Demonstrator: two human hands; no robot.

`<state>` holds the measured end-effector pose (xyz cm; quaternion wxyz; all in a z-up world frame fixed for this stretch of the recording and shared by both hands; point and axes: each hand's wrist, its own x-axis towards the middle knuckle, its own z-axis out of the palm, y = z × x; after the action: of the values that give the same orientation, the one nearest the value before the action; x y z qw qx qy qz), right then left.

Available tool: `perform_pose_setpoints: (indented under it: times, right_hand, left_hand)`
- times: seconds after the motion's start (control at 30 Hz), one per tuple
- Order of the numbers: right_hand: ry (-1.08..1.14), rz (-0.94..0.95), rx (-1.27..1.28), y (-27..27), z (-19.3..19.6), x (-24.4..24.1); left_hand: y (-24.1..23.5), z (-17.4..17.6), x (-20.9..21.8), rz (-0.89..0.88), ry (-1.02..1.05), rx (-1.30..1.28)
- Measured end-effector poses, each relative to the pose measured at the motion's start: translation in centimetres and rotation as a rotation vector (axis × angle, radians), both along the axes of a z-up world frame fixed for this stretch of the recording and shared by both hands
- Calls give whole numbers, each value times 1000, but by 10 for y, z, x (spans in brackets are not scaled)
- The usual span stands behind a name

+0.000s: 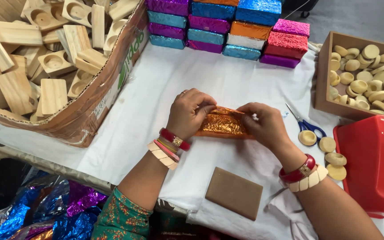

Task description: The person wraps a small rectangular box with orange metallic foil, folding the edges and corners neatly. They use a tape dispenser to apply clear tape to secure the foil, then place the finished box with other wrapped boxes on the table.

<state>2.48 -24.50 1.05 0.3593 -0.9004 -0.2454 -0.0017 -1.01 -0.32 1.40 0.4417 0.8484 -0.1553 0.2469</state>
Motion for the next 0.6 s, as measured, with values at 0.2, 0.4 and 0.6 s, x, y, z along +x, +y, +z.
perform_pose_setpoints:
  times: [0.2, 0.4, 0.6]
  right_hand:
    - [71, -119, 137, 0, 5, 2]
    - [365, -102, 220, 5, -8, 7]
    - [571, -125, 403, 3, -16, 10]
  left_hand:
    - [3, -4, 7, 24, -19, 119]
    - [10, -32, 23, 86, 278, -45]
    - [5, -36, 26, 51, 474, -246]
